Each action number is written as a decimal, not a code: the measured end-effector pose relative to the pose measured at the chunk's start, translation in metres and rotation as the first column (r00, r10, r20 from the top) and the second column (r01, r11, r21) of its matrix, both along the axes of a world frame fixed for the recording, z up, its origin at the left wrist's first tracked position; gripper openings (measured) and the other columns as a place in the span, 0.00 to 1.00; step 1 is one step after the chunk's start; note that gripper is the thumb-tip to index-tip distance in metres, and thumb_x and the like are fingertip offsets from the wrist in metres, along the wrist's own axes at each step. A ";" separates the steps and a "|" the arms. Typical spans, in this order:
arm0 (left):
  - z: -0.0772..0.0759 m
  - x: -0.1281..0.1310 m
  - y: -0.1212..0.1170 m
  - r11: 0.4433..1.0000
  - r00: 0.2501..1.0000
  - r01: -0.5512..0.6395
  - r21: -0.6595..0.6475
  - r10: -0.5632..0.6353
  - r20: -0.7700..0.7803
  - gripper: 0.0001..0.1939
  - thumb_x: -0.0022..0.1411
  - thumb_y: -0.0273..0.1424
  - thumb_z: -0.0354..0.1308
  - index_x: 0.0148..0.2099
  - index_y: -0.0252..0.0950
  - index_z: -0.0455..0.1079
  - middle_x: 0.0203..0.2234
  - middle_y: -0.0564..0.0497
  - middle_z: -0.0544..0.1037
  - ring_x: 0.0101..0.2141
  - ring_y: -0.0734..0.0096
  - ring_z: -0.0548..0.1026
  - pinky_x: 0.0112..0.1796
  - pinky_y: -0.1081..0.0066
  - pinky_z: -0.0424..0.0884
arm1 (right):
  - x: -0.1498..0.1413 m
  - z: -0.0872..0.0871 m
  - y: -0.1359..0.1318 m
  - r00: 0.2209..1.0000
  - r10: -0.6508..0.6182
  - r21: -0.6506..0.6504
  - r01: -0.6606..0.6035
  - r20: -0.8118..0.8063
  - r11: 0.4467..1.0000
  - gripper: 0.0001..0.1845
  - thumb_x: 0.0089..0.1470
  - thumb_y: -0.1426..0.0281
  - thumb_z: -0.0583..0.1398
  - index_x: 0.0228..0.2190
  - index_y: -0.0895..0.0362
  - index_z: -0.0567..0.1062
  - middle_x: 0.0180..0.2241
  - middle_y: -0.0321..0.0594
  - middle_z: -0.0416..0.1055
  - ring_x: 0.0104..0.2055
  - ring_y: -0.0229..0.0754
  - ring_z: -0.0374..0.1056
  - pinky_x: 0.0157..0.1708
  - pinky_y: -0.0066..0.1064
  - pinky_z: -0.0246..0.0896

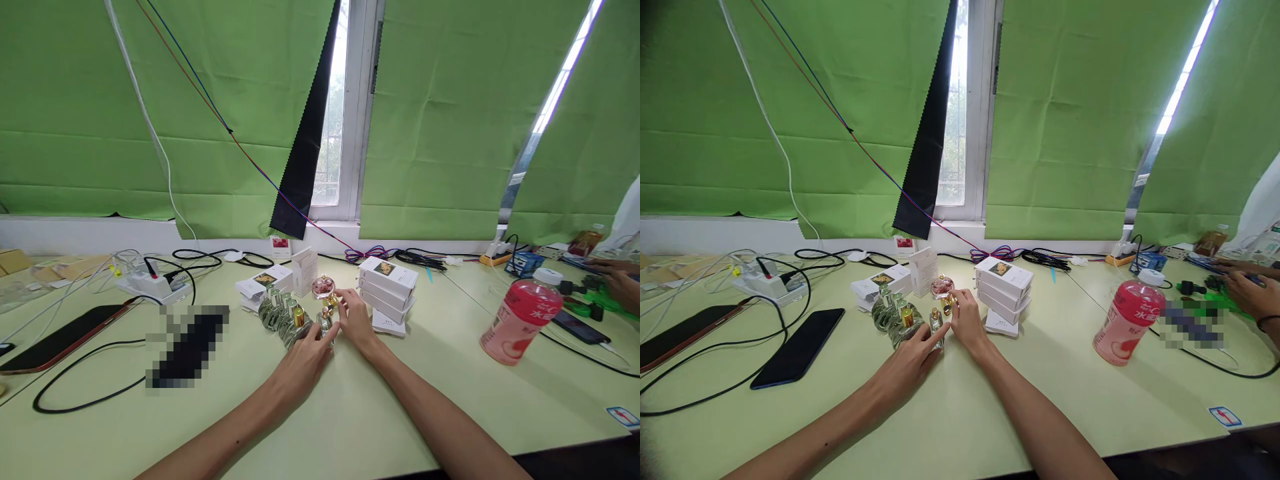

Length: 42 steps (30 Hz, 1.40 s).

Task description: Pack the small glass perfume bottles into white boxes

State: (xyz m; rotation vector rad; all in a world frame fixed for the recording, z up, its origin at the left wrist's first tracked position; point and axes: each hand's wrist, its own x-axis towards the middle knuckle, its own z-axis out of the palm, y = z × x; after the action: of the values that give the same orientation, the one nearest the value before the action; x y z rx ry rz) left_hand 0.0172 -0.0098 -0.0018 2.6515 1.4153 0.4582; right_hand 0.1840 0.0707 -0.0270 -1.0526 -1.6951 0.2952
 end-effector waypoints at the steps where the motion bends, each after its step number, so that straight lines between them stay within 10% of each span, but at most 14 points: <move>1: -0.001 -0.001 0.001 1.000 1.000 0.003 0.002 -0.003 0.016 0.26 0.71 0.28 0.41 0.68 0.47 0.54 0.42 0.46 0.67 0.31 0.67 0.72 0.33 0.71 0.69 | 0.000 -0.001 0.001 0.999 -0.004 -0.005 0.004 0.037 1.000 0.20 0.57 0.80 0.51 0.47 0.58 0.75 0.44 0.47 0.71 0.45 0.46 0.69 0.46 0.38 0.67; 20: -0.003 -0.001 0.002 1.000 0.998 0.018 0.023 -0.020 0.056 0.25 0.71 0.28 0.41 0.68 0.45 0.57 0.38 0.46 0.69 0.33 0.65 0.73 0.35 0.68 0.71 | 0.003 -0.001 0.006 0.893 0.089 -0.110 -0.045 0.441 0.993 0.28 0.56 0.83 0.55 0.56 0.54 0.73 0.54 0.44 0.71 0.50 0.47 0.59 0.51 0.37 0.55; 42: -0.005 0.000 0.002 1.000 0.997 0.019 0.017 -0.020 0.075 0.24 0.71 0.29 0.43 0.67 0.43 0.55 0.41 0.45 0.70 0.35 0.62 0.75 0.35 0.66 0.71 | 0.001 0.003 0.000 0.907 0.089 -0.112 -0.046 0.411 0.993 0.26 0.57 0.83 0.52 0.55 0.58 0.73 0.50 0.45 0.75 0.49 0.48 0.60 0.48 0.36 0.57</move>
State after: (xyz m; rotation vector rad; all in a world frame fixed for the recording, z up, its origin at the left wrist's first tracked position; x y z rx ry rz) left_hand 0.0170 -0.0077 -0.0067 2.6283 1.3689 0.5626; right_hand 0.1846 0.0710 -0.0235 -1.1927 -2.1210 0.2100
